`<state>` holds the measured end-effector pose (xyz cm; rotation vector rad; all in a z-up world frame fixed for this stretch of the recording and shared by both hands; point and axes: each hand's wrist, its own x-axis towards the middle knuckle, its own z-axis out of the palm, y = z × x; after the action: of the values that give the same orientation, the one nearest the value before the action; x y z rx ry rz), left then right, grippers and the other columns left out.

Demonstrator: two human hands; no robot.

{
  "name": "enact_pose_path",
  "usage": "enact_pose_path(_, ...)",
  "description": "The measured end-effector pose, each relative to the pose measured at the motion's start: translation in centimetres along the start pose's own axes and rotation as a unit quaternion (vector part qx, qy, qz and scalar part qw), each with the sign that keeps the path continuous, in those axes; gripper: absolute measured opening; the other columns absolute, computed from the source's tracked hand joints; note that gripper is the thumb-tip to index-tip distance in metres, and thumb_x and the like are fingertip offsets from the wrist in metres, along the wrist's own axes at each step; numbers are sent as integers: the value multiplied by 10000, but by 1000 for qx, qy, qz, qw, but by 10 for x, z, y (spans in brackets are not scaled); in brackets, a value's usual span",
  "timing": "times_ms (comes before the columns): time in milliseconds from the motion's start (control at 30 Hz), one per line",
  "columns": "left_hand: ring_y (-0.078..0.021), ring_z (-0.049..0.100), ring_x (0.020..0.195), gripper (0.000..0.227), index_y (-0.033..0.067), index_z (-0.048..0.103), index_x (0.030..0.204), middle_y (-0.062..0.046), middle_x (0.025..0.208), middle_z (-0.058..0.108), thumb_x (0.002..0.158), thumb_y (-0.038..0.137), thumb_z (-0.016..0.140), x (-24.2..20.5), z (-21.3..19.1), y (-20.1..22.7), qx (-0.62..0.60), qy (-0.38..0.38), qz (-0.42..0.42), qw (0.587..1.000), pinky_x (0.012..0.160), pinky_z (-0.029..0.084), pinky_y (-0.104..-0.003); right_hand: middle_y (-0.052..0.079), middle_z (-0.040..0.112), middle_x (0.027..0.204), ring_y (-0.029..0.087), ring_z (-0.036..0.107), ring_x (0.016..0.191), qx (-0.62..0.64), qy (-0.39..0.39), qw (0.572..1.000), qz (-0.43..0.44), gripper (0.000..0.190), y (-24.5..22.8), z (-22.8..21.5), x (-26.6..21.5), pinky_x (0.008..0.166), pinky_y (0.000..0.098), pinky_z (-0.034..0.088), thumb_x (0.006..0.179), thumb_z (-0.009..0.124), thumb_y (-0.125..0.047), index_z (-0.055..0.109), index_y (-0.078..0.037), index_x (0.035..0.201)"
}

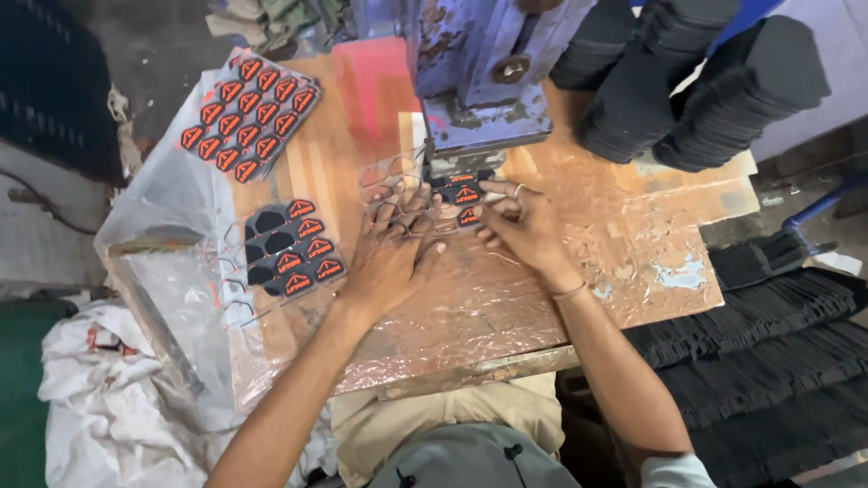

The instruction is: The person repeatedly picks up small black fabric pieces and places them under a heat press machine. They operate the press to apply orange triangular patches to the fabric, then remove the finished items and place them on a nearby pile.

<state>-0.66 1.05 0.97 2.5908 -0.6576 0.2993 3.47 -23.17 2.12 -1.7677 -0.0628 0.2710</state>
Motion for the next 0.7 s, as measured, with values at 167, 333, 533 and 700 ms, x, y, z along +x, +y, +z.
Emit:
enact_pose_path(167,-378,292,1509,638,115,459,1555,-143,1627,394,997,408,558,4,-5,1,-10,1,10,1000,1234,175,-563,77,758,861,103,707,692,-19,12,1000,-6,459,-4,1,-1,572,233,591,941,719,-83,614,38,1371)
enact_pose_path(333,-379,296,1518,615,104,487,1531,-133,1623,408,998,396,581,2,2,1,-14,14,5,1000,1239,190,-554,73,757,853,89,700,690,-30,7,999,-19,430,-1,0,1,570,232,587,946,720,-79,633,30,1353)
enact_pose_path(533,-368,295,1526,601,96,506,1515,-137,1616,416,1000,393,594,2,-5,5,-11,22,11,1000,1247,206,-549,73,754,881,86,699,702,-29,0,999,-29,434,-4,-1,-5,585,232,592,947,714,-86,635,25,1359)
enact_pose_path(700,-379,304,1497,623,101,508,1528,-143,1614,412,981,387,598,4,-3,4,-26,14,-1,1000,1218,211,-564,65,761,891,86,697,695,-44,5,999,-14,435,-9,1,-2,580,233,597,949,714,-99,628,32,1355)
